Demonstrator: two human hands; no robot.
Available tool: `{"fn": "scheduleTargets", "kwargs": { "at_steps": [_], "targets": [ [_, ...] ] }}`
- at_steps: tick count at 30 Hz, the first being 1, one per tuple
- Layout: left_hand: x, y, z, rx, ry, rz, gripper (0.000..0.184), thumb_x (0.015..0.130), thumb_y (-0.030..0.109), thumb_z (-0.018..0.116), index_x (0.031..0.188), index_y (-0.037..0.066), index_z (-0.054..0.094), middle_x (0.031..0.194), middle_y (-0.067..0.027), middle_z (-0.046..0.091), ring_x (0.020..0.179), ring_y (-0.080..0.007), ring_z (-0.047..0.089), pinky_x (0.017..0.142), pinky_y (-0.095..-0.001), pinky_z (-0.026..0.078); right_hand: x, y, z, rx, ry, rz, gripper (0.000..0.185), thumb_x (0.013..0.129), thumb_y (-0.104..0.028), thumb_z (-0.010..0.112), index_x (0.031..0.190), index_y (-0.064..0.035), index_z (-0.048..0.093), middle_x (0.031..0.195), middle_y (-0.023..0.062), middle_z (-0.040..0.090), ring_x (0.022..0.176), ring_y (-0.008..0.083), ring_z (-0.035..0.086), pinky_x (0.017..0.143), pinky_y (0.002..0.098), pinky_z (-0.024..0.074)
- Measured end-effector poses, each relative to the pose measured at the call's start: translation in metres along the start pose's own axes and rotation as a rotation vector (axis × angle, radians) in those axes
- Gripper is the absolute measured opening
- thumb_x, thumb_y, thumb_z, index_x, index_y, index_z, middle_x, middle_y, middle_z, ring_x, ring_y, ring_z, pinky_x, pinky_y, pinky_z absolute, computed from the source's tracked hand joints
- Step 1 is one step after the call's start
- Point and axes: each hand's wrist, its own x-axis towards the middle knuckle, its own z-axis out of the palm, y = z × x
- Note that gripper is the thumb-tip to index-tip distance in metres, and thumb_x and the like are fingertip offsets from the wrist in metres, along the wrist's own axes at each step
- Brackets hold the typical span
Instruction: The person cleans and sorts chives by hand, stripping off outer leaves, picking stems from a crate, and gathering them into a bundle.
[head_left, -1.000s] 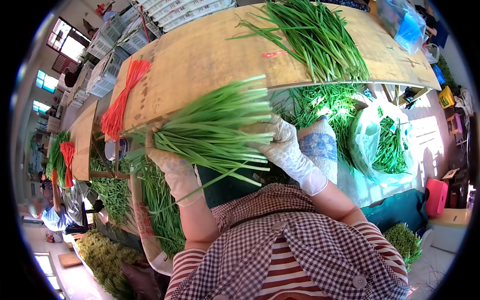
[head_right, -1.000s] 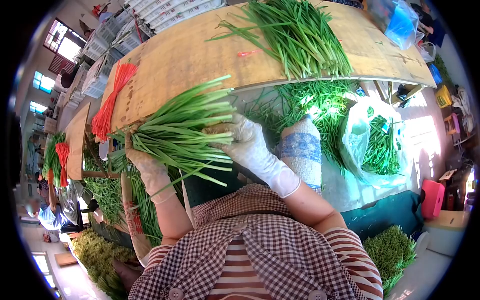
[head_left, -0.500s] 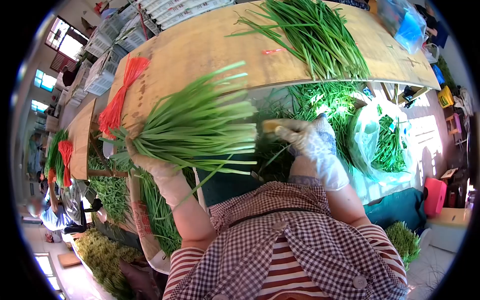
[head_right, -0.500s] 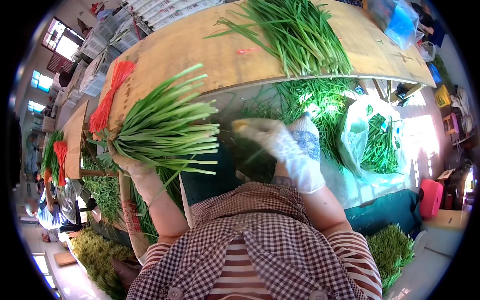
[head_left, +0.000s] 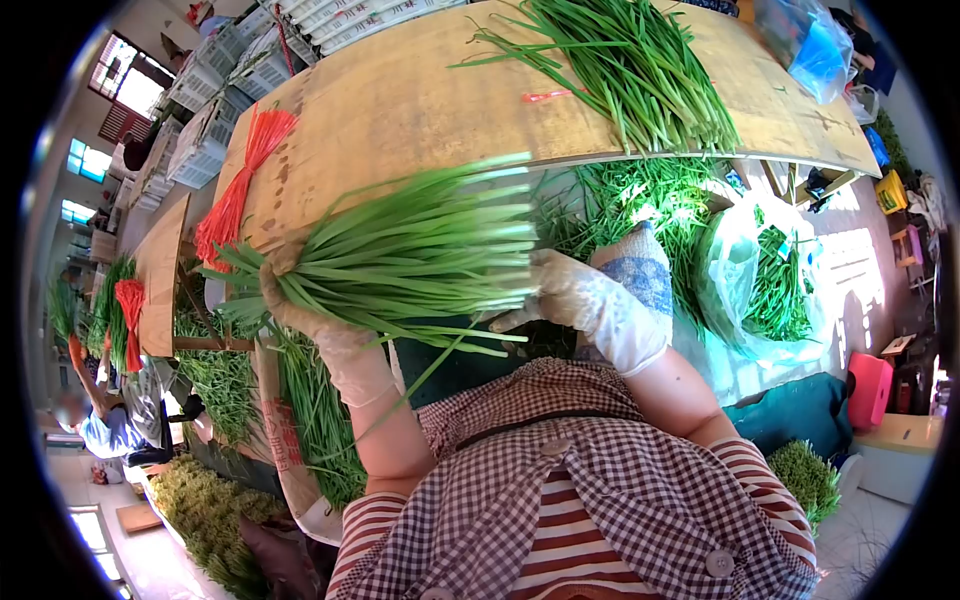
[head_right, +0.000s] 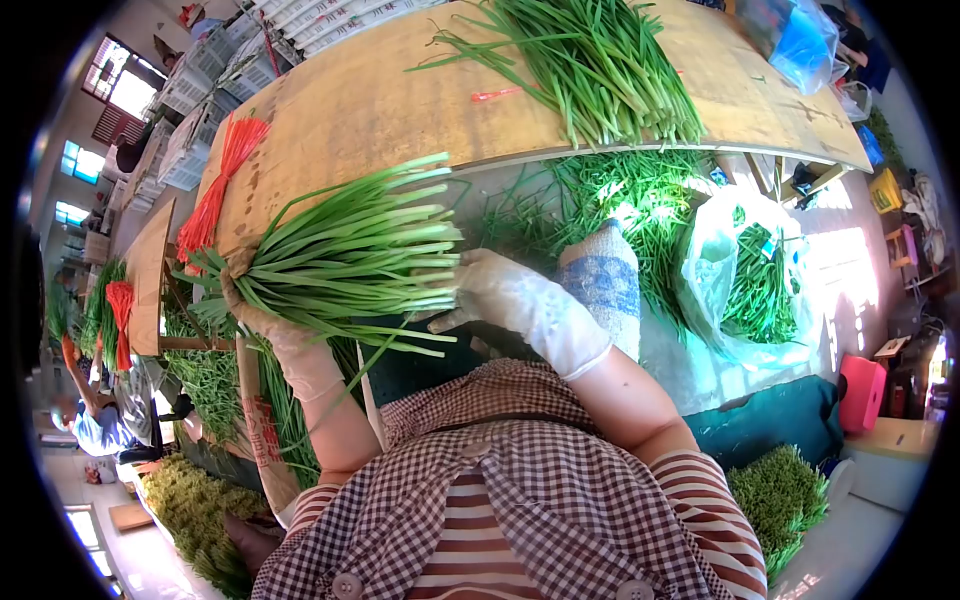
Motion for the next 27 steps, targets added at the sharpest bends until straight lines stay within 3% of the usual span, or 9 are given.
{"fn": "scheduleTargets", "kwargs": {
  "at_steps": [2,3,6,11,13,14,17,23,27],
  "targets": [
    [0.004,-0.002,-0.007,-0.043,0.059,0.063,0.019,0.087,0.027,0.058,0.074,0.015,0.053,0.078,0.0017,0.057,0.086,-0.0191,0.057,0.090,-0.0421,0.046,0.002,0.008,0.004,-0.215,0.108,-0.002,0.041,0.087,-0.017,0.065,0.123,-0.0005,0.053,0.114,0.0156,0.062,0.099,0.0254,0.064,0.085,0.0396,0.0548],
    [0.005,-0.002,-0.012,-0.064,0.088,0.096,0.018,0.087,0.026,0.057,0.074,0.015,0.052,0.077,0.0018,0.057,0.084,-0.0173,0.056,0.090,-0.0398,0.046,0.008,0.013,0.005,0.104,0.057,-0.108,0.041,0.088,-0.015,0.065,0.124,0.0007,0.052,0.113,0.0144,0.063,0.095,0.0256,0.065,0.085,0.0395,0.0549],
    [0.011,0.018,-0.034,0.002,0.071,0.087,0.013,0.086,0.021,0.056,0.077,0.013,0.055,0.078,0.0004,0.057,0.092,-0.0180,0.055,0.096,-0.0404,0.040,0.000,0.013,0.009,-0.102,0.224,-0.129,0.033,0.089,-0.014,0.062,0.116,0.0047,0.057,0.107,0.0148,0.065,0.091,0.0251,0.066,0.084,0.0380,0.0548],
    [0.012,0.037,-0.009,0.036,0.141,0.211,0.015,0.085,0.024,0.056,0.075,0.013,0.052,0.075,0.0018,0.056,0.086,-0.0170,0.055,0.093,-0.0432,0.043,-0.057,-0.015,-0.023,0.183,0.234,-0.046,0.033,0.087,-0.018,0.067,0.106,0.0090,0.062,0.101,0.0173,0.067,0.086,0.0255,0.068,0.084,0.0361,0.0551],
    [0.017,0.058,-0.031,0.091,0.055,0.205,0.014,0.085,0.025,0.056,0.077,0.015,0.053,0.076,0.0027,0.055,0.089,-0.0183,0.055,0.094,-0.0464,0.041,-0.064,-0.017,-0.051,-0.040,0.574,0.011,0.032,0.084,-0.018,0.071,0.107,0.0039,0.065,0.104,0.0142,0.068,0.085,0.0217,0.068,0.083,0.0325,0.0544],
    [0.014,0.060,-0.027,0.116,0.036,0.165,0.014,0.085,0.026,0.056,0.076,0.015,0.053,0.077,0.0026,0.056,0.089,-0.0182,0.055,0.094,-0.0460,0.041,-0.061,-0.007,-0.068,-0.541,0.692,0.095,0.031,0.083,-0.019,0.072,0.109,-0.0025,0.067,0.106,0.0095,0.069,0.091,0.0168,0.066,0.086,0.0274,0.0514],
    [0.015,0.046,-0.021,0.075,0.057,0.167,0.015,0.085,0.026,0.055,0.076,0.015,0.052,0.081,0.0018,0.056,0.088,-0.0180,0.055,0.093,-0.0449,0.042,-0.044,-0.011,-0.025,-0.580,0.485,0.016,0.032,0.083,-0.019,0.072,0.113,-0.0067,0.067,0.109,0.0066,0.069,0.097,0.0141,0.063,0.091,0.0245,0.0476],
    [0.022,0.019,-0.027,0.196,0.253,0.368,0.016,0.084,0.025,0.055,0.074,0.015,0.050,0.079,-0.0015,0.055,0.085,-0.0183,0.054,0.089,-0.0376,0.043,0.006,0.010,0.043,0.200,0.292,0.021,0.036,0.089,-0.022,0.066,0.112,0.0052,0.061,0.107,0.0137,0.067,0.107,0.0241,0.062,0.098,0.0395,0.0463],
    [0.016,0.039,-0.040,0.170,0.197,0.228,0.028,0.088,0.027,0.045,0.085,0.007,0.063,0.087,-0.0093,0.066,0.087,-0.0251,0.062,0.092,-0.0429,0.047,-0.011,0.010,0.030,0.181,0.117,-0.090,0.027,0.091,-0.013,0.060,0.109,0.0069,0.061,0.098,0.0131,0.068,0.096,0.0219,0.065,0.092,0.0308,0.0495]
  ]
}}
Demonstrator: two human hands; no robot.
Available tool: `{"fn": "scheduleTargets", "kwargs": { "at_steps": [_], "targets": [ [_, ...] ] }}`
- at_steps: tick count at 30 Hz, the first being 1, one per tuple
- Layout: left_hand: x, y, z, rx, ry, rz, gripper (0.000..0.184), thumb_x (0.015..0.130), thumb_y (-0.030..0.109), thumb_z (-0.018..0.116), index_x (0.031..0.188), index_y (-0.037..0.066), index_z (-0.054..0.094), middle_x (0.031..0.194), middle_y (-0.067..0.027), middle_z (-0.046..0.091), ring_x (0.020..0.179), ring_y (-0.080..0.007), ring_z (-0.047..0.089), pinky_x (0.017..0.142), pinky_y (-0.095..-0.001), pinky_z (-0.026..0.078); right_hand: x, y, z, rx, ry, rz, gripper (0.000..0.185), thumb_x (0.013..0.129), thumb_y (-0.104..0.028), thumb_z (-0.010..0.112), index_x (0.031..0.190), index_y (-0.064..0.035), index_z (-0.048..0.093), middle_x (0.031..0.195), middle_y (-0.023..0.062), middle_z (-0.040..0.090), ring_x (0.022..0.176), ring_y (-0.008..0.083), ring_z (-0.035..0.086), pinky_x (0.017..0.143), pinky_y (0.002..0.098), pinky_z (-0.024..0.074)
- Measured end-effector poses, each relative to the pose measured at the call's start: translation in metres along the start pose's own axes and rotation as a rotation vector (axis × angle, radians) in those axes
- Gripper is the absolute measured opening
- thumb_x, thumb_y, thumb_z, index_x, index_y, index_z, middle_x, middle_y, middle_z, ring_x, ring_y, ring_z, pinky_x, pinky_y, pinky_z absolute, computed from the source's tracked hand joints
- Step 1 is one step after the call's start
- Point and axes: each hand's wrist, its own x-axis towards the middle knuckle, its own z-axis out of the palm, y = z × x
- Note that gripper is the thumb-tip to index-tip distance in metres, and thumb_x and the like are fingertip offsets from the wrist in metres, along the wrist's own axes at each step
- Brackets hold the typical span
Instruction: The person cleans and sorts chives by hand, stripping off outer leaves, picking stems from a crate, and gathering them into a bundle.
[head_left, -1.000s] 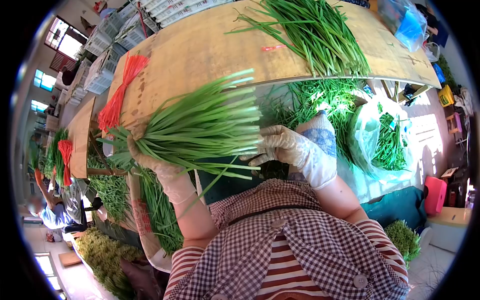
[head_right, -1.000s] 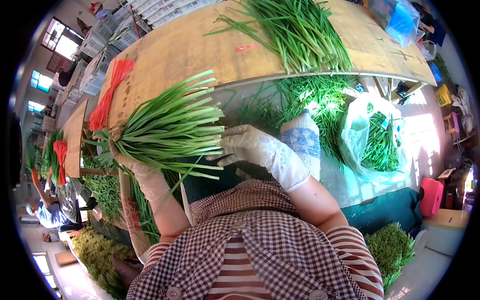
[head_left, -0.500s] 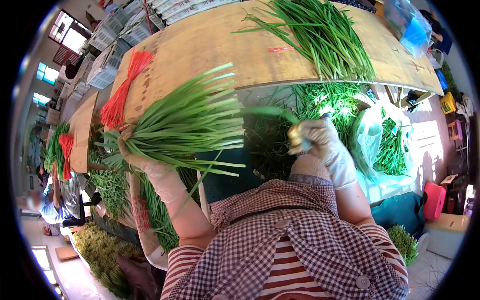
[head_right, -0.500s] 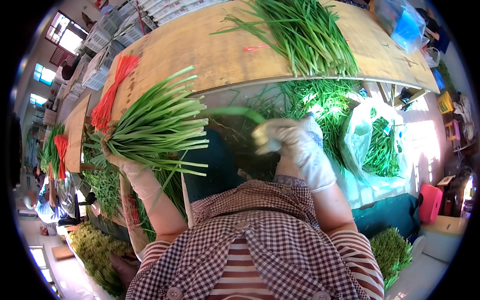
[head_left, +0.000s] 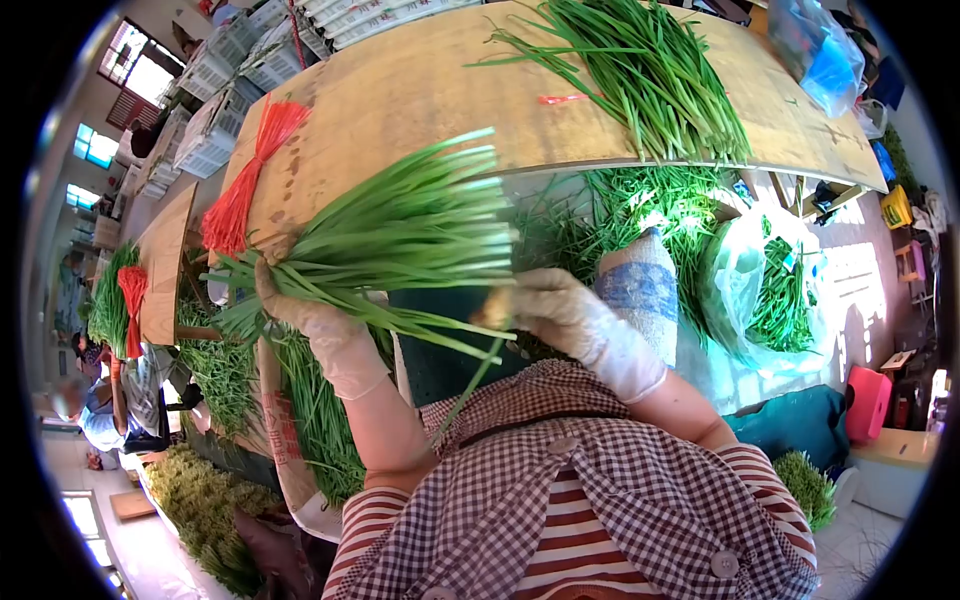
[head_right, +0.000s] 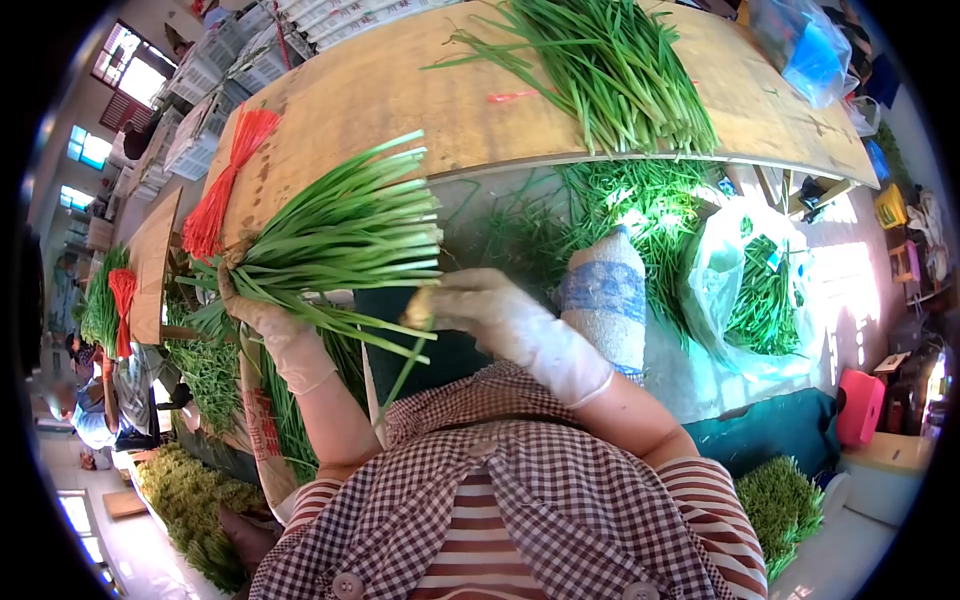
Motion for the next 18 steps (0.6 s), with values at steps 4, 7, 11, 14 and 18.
{"fn": "scheduleTargets", "kwargs": {
  "at_steps": [4,7,11,14,18],
  "targets": [
    [-0.009,0.004,0.011,0.106,0.105,0.033,0.032,0.088,0.030,0.043,0.091,0.006,0.063,0.092,-0.0119,0.066,0.093,-0.0271,0.061,0.094,-0.0440,0.046,-0.012,-0.013,-0.048,-0.285,0.366,-0.131,0.021,0.088,-0.007,0.063,0.107,0.0001,0.066,0.100,0.0109,0.069,0.095,0.0193,0.065,0.091,0.0295,0.0497],
    [-0.010,0.003,0.009,0.082,0.031,-0.034,0.033,0.088,0.030,0.042,0.093,0.005,0.063,0.092,-0.0120,0.066,0.097,-0.0275,0.060,0.094,-0.0448,0.046,-0.011,-0.035,-0.021,-0.638,0.480,-0.058,0.025,0.082,-0.004,0.069,0.108,-0.0036,0.068,0.105,0.0063,0.069,0.094,0.0133,0.064,0.086,0.0267,0.0505],
    [-0.010,-0.009,0.002,-0.079,-0.148,-0.173,0.029,0.087,0.028,0.046,0.090,0.005,0.063,0.091,-0.0114,0.066,0.097,-0.0276,0.060,0.093,-0.0449,0.047,0.012,-0.010,0.001,-0.568,0.392,-0.100,0.028,0.077,-0.009,0.077,0.103,-0.0036,0.070,0.101,0.0069,0.070,0.087,0.0110,0.064,0.082,0.0256,0.0511],
    [-0.020,-0.022,0.019,-0.058,-0.006,-0.084,0.025,0.085,0.027,0.050,0.085,0.005,0.062,0.088,-0.0113,0.066,0.090,-0.0276,0.062,0.090,-0.0438,0.049,0.021,0.002,0.017,-0.515,0.425,-0.259,0.026,0.078,-0.010,0.077,0.103,-0.0043,0.071,0.097,0.0063,0.071,0.087,0.0102,0.064,0.084,0.0258,0.0495],
    [-0.024,-0.027,0.030,0.119,0.124,0.014,0.018,0.084,0.021,0.052,0.080,0.005,0.060,0.081,-0.0093,0.063,0.083,-0.0261,0.060,0.089,-0.0414,0.048,0.017,0.012,0.020,-0.388,0.381,-0.420,0.026,0.080,-0.011,0.075,0.103,-0.0032,0.070,0.101,0.0082,0.070,0.088,0.0136,0.065,0.083,0.0273,0.0501]
  ]
}}
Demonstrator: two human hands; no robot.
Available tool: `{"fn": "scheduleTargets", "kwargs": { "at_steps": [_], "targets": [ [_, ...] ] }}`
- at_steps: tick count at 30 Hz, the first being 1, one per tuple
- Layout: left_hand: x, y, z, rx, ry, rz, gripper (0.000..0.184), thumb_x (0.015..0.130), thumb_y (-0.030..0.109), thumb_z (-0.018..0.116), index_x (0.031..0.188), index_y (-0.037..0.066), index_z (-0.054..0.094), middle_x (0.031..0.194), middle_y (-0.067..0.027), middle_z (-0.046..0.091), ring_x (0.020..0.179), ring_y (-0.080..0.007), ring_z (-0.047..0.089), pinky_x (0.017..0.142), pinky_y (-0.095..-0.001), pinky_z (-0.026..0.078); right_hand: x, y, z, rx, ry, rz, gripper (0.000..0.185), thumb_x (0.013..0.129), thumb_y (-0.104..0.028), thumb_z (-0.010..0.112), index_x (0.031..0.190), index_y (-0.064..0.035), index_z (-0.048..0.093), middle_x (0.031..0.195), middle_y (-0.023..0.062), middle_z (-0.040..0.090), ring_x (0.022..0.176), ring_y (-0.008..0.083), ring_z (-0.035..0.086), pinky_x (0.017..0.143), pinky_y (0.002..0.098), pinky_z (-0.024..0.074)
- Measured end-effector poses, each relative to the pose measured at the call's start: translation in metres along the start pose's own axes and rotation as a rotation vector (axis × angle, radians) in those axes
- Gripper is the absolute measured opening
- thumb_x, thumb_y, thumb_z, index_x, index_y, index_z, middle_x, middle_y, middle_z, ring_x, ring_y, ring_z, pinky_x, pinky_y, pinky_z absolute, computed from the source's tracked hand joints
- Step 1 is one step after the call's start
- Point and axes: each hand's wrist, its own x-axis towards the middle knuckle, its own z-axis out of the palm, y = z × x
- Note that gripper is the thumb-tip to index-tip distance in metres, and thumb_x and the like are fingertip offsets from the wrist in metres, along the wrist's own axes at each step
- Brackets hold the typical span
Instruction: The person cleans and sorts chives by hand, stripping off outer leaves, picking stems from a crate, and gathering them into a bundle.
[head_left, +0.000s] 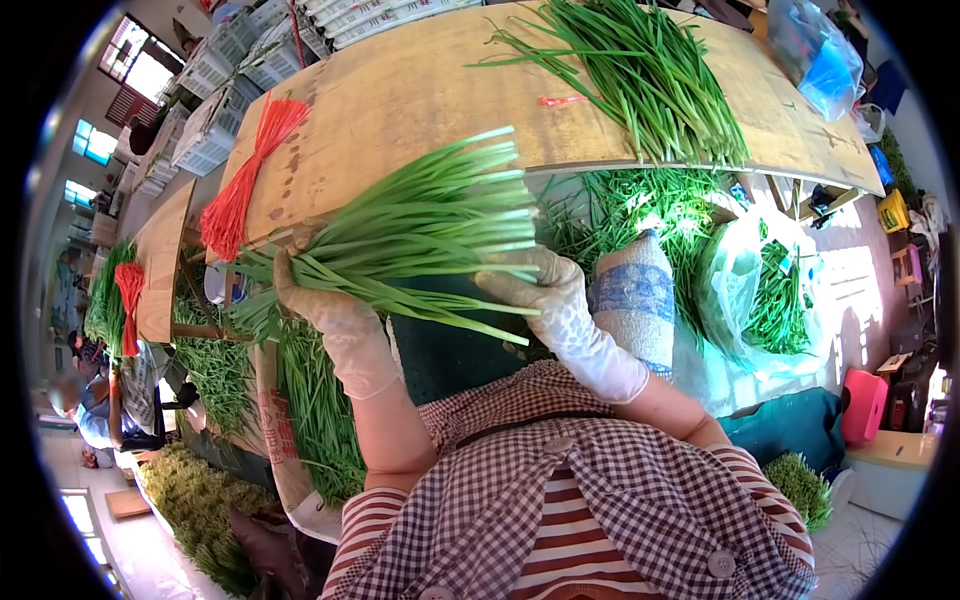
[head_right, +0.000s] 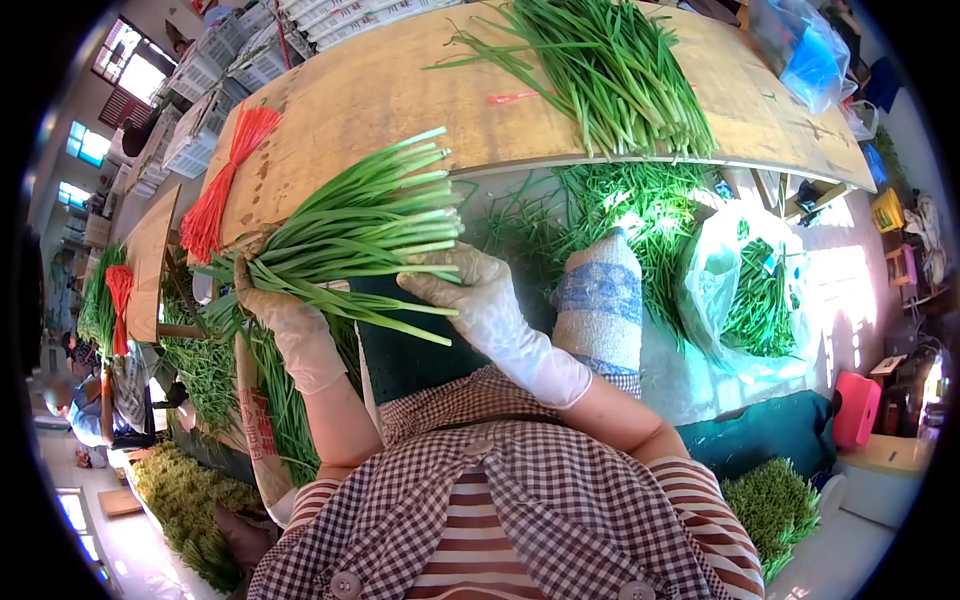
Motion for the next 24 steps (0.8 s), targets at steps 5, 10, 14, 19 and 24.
{"fn": "scheduleTargets", "kwargs": {
  "at_steps": [5,10,14,19,24],
  "targets": [
    [-0.008,-0.002,0.013,-0.076,-0.080,-0.030,0.013,0.081,0.017,0.054,0.079,0.004,0.056,0.077,-0.0075,0.060,0.080,-0.0238,0.059,0.089,-0.0387,0.048,-0.007,-0.007,-0.008,-0.757,-0.178,-0.385,0.027,0.073,-0.003,0.067,0.099,-0.0113,0.068,0.096,0.0073,0.067,0.085,0.0245,0.067,0.071,0.0318,0.0548],
    [-0.006,0.006,0.015,-0.234,-0.125,-0.117,0.009,0.080,0.016,0.056,0.076,0.009,0.053,0.074,-0.0019,0.055,0.079,-0.0167,0.055,0.088,-0.0347,0.044,-0.021,-0.012,-0.039,-0.919,-0.281,-0.444,0.011,0.079,-0.009,0.065,0.089,-0.0131,0.067,0.094,0.0060,0.068,0.075,0.0220,0.067,0.063,0.0327,0.0551],
    [-0.001,0.018,0.003,-0.243,-0.163,-0.062,0.008,0.082,0.017,0.055,0.076,0.012,0.052,0.074,0.0010,0.054,0.079,-0.0131,0.054,0.092,-0.0360,0.043,-0.020,0.017,-0.122,-0.927,0.163,-0.214,0.012,0.082,-0.011,0.065,0.094,-0.0074,0.067,0.092,0.0077,0.070,0.080,0.0235,0.068,0.070,0.0323,0.0556],
    [-0.007,0.018,0.012,-0.247,-0.184,0.044,0.008,0.079,0.010,0.056,0.073,0.011,0.051,0.070,0.0019,0.053,0.071,-0.0110,0.053,0.089,-0.0321,0.043,-0.001,-0.014,-0.126,-0.908,0.194,-0.166,0.015,0.083,-0.012,0.066,0.096,-0.0058,0.070,0.094,0.0100,0.070,0.086,0.0225,0.067,0.079,0.0309,0.0531],
    [0.004,0.014,0.004,-0.443,-0.285,-0.004,0.015,0.078,0.006,0.055,0.067,0.011,0.047,0.063,0.0018,0.050,0.067,-0.0109,0.050,0.089,-0.0289,0.044,0.004,-0.048,-0.043,-0.872,-0.141,-0.467,0.022,0.072,-0.014,0.073,0.093,-0.0117,0.073,0.093,0.0098,0.070,0.085,0.0272,0.066,0.077,0.0339,0.0541]
  ]
}}
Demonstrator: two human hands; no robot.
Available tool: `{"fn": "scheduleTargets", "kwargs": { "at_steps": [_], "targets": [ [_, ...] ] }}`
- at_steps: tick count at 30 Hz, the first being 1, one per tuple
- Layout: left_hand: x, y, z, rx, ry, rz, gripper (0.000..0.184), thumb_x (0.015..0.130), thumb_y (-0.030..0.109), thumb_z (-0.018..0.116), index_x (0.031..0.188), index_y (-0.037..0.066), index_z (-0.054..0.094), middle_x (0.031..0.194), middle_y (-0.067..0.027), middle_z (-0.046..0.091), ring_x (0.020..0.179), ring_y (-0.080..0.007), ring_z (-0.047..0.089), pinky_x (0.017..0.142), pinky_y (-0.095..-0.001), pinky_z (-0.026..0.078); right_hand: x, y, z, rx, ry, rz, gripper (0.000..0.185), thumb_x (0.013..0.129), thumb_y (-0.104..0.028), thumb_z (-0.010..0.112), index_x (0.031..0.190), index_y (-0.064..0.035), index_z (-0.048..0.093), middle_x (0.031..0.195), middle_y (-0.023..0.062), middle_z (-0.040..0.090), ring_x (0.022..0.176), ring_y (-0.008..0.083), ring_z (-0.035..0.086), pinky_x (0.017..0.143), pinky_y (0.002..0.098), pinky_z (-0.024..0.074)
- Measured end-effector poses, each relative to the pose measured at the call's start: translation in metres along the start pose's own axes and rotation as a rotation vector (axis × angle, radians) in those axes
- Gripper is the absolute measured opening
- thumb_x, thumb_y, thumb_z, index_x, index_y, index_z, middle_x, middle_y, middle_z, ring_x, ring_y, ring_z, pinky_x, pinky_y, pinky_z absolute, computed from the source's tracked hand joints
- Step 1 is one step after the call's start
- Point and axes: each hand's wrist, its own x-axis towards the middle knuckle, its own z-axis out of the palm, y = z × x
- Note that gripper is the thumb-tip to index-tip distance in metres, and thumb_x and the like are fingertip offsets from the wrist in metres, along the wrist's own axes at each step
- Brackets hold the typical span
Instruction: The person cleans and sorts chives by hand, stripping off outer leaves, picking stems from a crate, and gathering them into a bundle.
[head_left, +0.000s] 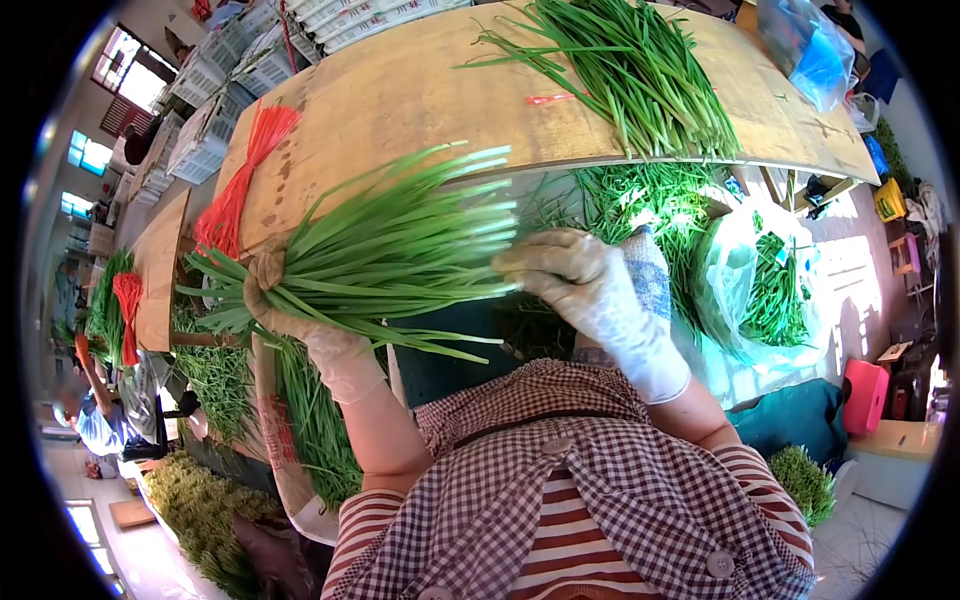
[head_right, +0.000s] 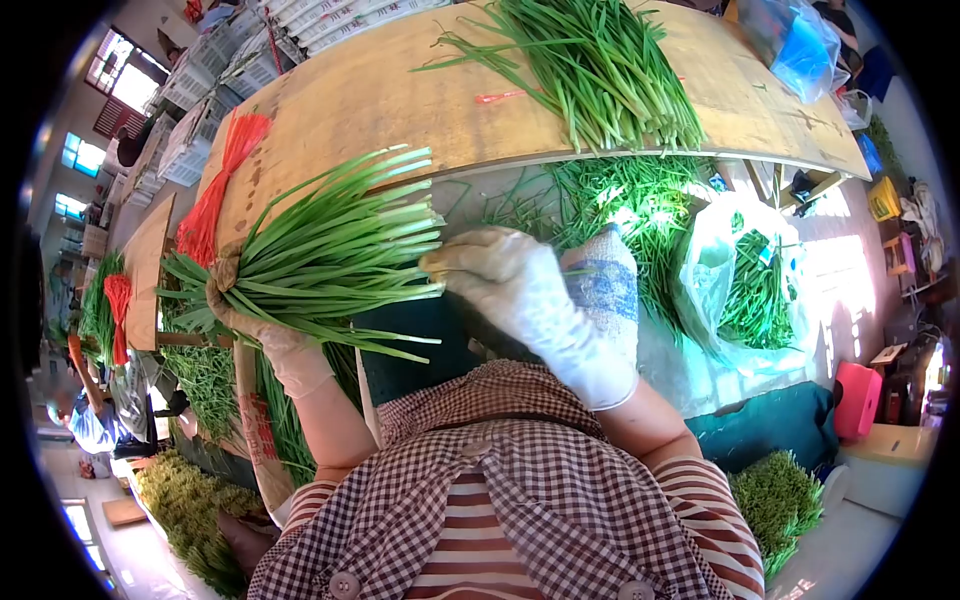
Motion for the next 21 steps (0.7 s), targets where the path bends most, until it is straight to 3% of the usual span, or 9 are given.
{"fn": "scheduleTargets", "kwargs": {
  "at_steps": [4,8,9,12,13,16,18,20,21],
  "targets": [
    [0.000,0.000,0.001,-0.022,-0.066,-0.079,0.016,0.079,0.007,0.055,0.066,0.012,0.046,0.062,0.0018,0.049,0.068,-0.0120,0.050,0.092,-0.0308,0.044,0.003,0.012,0.030,-0.142,0.004,-0.016,0.031,0.065,-0.019,0.076,0.095,-0.0157,0.074,0.090,0.0084,0.067,0.083,0.0289,0.062,0.074,0.0380,0.0508],
    [-0.007,-0.006,0.002,0.101,0.116,-0.019,0.015,0.080,0.011,0.055,0.068,0.011,0.047,0.066,0.0013,0.051,0.073,-0.0147,0.052,0.091,-0.0349,0.044,-0.002,0.025,0.059,0.003,0.067,0.078,0.035,0.061,-0.023,0.078,0.095,-0.0156,0.074,0.090,0.0083,0.064,0.083,0.0296,0.059,0.073,0.0377,0.0489],
    [-0.008,-0.007,0.001,0.146,0.133,-0.024,0.015,0.080,0.012,0.055,0.068,0.011,0.047,0.067,0.0010,0.051,0.075,-0.0153,0.052,0.091,-0.0358,0.044,-0.003,0.021,0.058,-0.048,0.047,0.055,0.037,0.064,-0.018,0.080,0.099,-0.0119,0.072,0.093,0.0077,0.066,0.087,0.0245,0.062,0.075,0.0348,0.0503],
    [-0.012,-0.012,0.003,0.157,0.109,-0.103,0.015,0.082,0.016,0.056,0.070,0.011,0.050,0.071,-0.0011,0.054,0.081,-0.0180,0.053,0.091,-0.0380,0.044,-0.002,-0.008,0.049,0.462,0.107,0.389,0.040,0.068,-0.011,0.081,0.105,-0.0051,0.067,0.093,0.0076,0.068,0.089,0.0181,0.064,0.077,0.0315,0.0513],
    [-0.012,-0.012,0.002,0.124,0.108,-0.141,0.015,0.082,0.017,0.056,0.070,0.011,0.050,0.071,-0.0015,0.054,0.081,-0.0184,0.054,0.091,-0.0382,0.044,0.000,-0.012,0.055,0.729,0.186,0.646,0.021,0.066,-0.004,0.080,0.084,0.0022,0.072,0.090,0.0097,0.067,0.083,0.0168,0.062,0.076,0.0290,0.0500],
    [-0.012,-0.017,0.000,0.209,0.148,-0.102,0.012,0.079,0.016,0.056,0.069,0.010,0.051,0.071,-0.0032,0.057,0.081,-0.0202,0.054,0.090,-0.0392,0.044,0.000,-0.001,0.047,0.683,0.190,0.559,0.035,0.070,-0.008,0.080,0.099,0.0038,0.065,0.089,0.0089,0.069,0.081,0.0156,0.064,0.074,0.0294,0.0522],
    [-0.008,-0.012,-0.002,0.269,0.185,-0.091,0.011,0.077,0.015,0.057,0.068,0.010,0.052,0.070,-0.0034,0.057,0.080,-0.0212,0.054,0.091,-0.0409,0.044,-0.003,0.014,0.037,0.098,0.269,0.248,0.017,0.065,-0.008,0.076,0.079,0.0000,0.070,0.081,0.0086,0.067,0.075,0.0186,0.064,0.070,0.0288,0.0530],
    [-0.003,-0.006,-0.002,0.300,0.246,-0.038,0.009,0.076,0.014,0.056,0.068,0.011,0.052,0.071,-0.0034,0.057,0.079,-0.0214,0.055,0.092,-0.0420,0.044,-0.009,0.033,0.021,-0.071,0.272,0.215,0.012,0.066,-0.008,0.072,0.077,-0.0030,0.071,0.079,0.0111,0.066,0.073,0.0215,0.064,0.069,0.0303,0.0536],
    [-0.001,-0.002,0.000,0.304,0.289,0.009,0.009,0.076,0.014,0.056,0.069,0.011,0.053,0.071,-0.0033,0.057,0.079,-0.0211,0.055,0.093,-0.0423,0.043,-0.019,0.067,0.019,-0.139,0.274,0.370,0.010,0.068,-0.008,0.070,0.077,-0.0047,0.072,0.080,0.0118,0.066,0.074,0.0223,0.065,0.070,0.0314,0.0537]
  ]
}}
